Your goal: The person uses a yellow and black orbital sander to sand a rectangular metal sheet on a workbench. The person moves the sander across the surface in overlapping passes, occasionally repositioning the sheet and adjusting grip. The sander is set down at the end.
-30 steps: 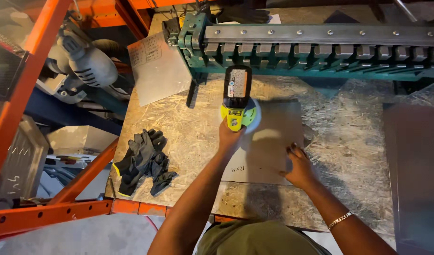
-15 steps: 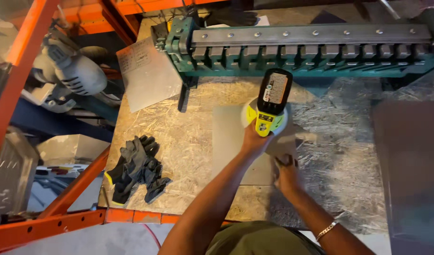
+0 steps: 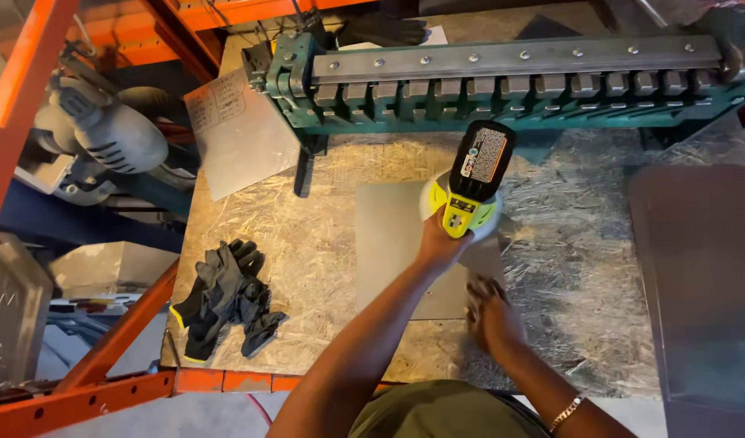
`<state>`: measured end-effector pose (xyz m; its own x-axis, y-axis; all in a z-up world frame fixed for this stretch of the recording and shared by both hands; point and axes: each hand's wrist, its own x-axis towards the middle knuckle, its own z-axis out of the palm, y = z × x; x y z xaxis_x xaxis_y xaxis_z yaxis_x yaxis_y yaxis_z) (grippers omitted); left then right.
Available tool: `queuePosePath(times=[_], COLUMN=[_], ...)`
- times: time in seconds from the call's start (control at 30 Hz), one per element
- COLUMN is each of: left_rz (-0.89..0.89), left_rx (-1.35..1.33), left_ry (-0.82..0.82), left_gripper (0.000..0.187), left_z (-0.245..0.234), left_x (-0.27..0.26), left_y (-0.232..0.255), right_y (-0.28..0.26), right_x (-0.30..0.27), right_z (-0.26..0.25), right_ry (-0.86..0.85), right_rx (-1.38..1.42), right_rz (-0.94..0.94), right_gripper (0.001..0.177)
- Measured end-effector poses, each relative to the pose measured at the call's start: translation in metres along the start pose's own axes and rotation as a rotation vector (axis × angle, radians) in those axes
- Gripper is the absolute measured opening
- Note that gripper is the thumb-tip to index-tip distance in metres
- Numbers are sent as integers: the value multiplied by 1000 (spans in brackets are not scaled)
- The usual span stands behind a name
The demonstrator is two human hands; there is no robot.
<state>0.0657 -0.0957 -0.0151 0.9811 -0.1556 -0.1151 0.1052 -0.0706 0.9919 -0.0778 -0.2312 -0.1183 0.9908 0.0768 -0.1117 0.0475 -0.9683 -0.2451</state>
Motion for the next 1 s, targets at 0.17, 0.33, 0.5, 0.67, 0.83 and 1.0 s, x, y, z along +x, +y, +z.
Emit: queuePosePath(times=[0.17,0.33,0.5,0.67,0.83,1.0], left_rz=[-14,15,36,78,81,53], left_rx=[8,58,-38,-87,-42,-10], left_ry=[62,189,297,389,392,394], left_gripper=[45,47,43,41,40,39], left_z=[-19,-47,-68,-100,-121,-110], left_x=[-14,-30,-44,-44,-47,-50], left_y=[-8,-18,-24,-49,-64,-60], right_y=[-9,-19,2,-2,-9,-16], right_x=[3,4,5,4,3,-2], right_z=[-17,-36,-10,-25,-38,-45], right_ry=[-130,-169,-132,-95,-191,-178], right_rx=[-31,66,73,64,105,57], right_rz=[52,95,38,-18,18,-7], right_gripper=[54,57,56,52,39,45])
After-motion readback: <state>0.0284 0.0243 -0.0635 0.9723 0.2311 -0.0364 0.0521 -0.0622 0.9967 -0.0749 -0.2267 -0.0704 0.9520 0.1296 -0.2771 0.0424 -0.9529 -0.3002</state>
